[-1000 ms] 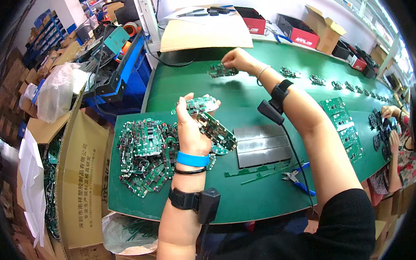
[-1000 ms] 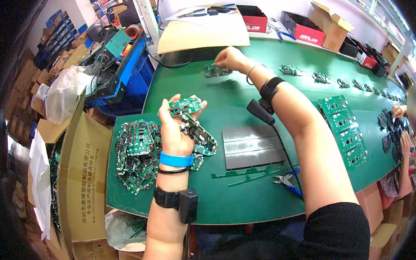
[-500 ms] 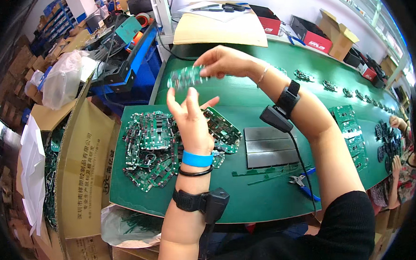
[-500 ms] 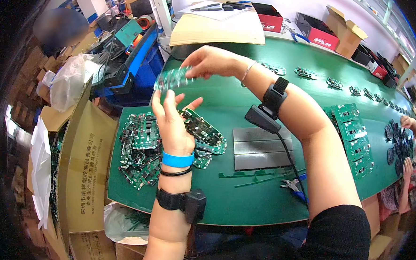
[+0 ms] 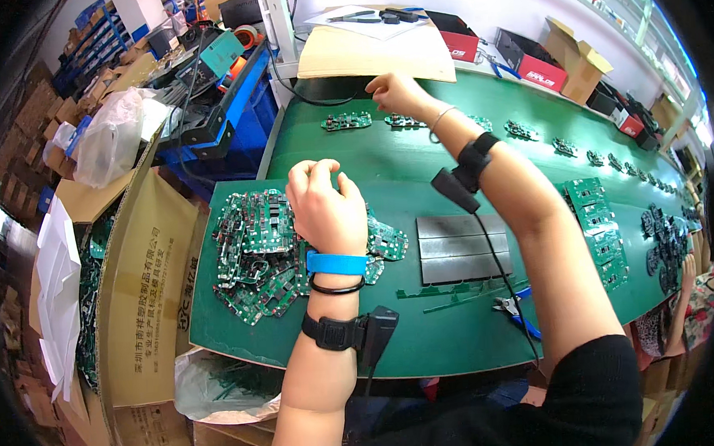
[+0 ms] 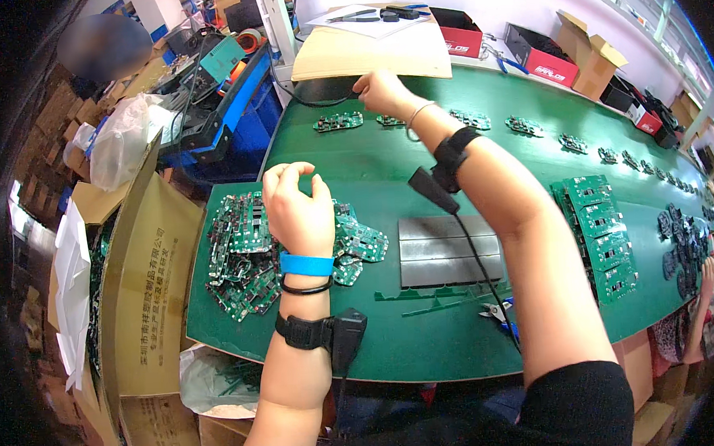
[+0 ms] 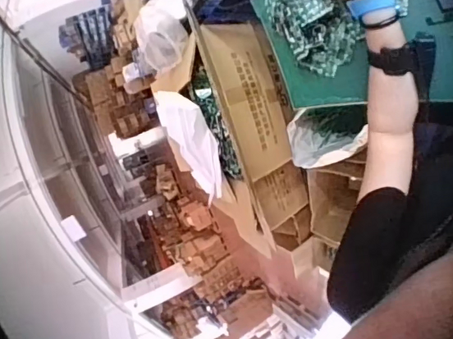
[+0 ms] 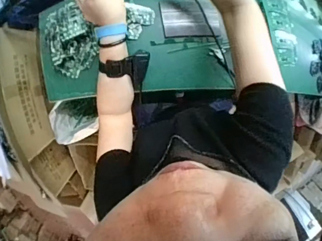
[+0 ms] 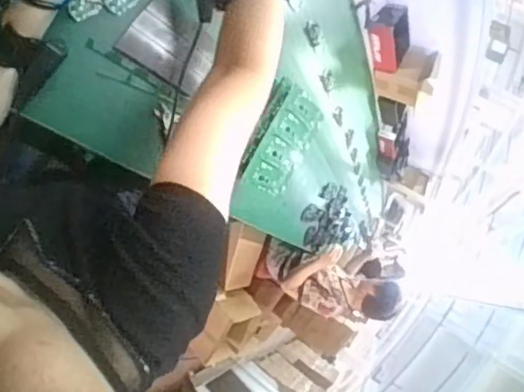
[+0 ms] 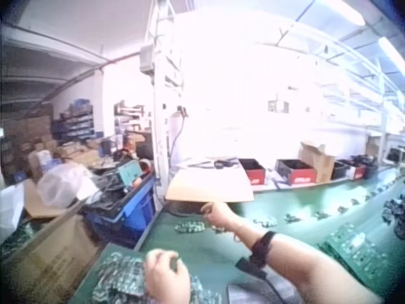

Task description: Assembling and processing printed circuit boards by clipping component leads.

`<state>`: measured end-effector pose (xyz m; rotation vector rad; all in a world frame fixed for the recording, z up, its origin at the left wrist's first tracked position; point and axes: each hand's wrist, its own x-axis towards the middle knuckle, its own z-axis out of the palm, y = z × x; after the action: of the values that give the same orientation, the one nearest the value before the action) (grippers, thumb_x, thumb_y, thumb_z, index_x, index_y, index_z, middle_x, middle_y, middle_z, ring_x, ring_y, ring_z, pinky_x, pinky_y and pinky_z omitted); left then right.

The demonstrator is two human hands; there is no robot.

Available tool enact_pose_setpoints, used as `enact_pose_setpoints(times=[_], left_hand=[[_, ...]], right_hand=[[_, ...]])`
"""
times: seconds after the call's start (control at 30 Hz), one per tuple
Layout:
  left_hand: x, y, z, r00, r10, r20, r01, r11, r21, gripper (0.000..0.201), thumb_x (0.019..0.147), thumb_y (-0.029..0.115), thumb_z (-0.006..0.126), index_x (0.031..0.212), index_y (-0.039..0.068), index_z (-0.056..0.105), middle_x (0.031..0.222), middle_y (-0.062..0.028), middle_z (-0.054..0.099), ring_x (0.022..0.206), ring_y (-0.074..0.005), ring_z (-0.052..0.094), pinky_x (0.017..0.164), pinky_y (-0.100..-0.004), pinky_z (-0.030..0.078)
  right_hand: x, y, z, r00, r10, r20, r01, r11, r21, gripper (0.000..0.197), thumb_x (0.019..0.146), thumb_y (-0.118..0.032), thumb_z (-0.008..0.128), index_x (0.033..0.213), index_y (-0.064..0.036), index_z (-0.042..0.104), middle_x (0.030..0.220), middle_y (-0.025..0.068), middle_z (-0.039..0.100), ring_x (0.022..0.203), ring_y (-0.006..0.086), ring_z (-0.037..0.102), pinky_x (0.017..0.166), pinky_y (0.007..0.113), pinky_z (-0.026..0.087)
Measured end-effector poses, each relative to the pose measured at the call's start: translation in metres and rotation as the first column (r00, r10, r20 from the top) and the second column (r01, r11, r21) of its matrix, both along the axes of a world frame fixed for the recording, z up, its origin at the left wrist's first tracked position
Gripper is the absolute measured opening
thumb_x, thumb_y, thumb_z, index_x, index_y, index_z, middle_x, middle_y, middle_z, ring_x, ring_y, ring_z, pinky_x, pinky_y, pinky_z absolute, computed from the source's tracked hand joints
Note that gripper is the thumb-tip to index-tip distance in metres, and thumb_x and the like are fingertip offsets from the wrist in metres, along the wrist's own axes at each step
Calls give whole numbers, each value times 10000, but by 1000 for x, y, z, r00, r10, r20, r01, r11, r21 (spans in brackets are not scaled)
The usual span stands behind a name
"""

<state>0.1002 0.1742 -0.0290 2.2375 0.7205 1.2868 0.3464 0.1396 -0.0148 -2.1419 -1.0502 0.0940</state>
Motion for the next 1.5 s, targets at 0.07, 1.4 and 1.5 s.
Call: enact_pose_setpoints(times=[0.07,1.4,1.5], left_hand=[[0,-2,-1,992,75,-98,-69,996,59,166,688,64,670,841,100,617,1015,-67,517,1029,-277,479,728,-387,459],[-130,-83,-7,571,-208,794,670,-442,-597,485,958,377,349,1307,44,394,1280,-144,480,1145,-336,484,948,-525,407],[-151,-70,-9,572,-128,811,678,-483,-554,641,920,496,347,1353,24,334,1357,-161,404,1181,-406,439,973,-575,358]], right_hand=[[-9,-21,36,995,97,7,-97,993,-70,223,817,-79,595,1018,6,643,797,87,656,643,141,630,581,266,525],[-276,-313,-20,957,-163,241,220,948,-230,952,661,-260,763,1382,27,212,1380,238,305,1295,390,270,1062,417,254],[-278,-327,-41,941,-195,278,263,936,-234,868,675,-324,736,1341,26,304,1291,212,391,1227,397,338,1018,430,294]])
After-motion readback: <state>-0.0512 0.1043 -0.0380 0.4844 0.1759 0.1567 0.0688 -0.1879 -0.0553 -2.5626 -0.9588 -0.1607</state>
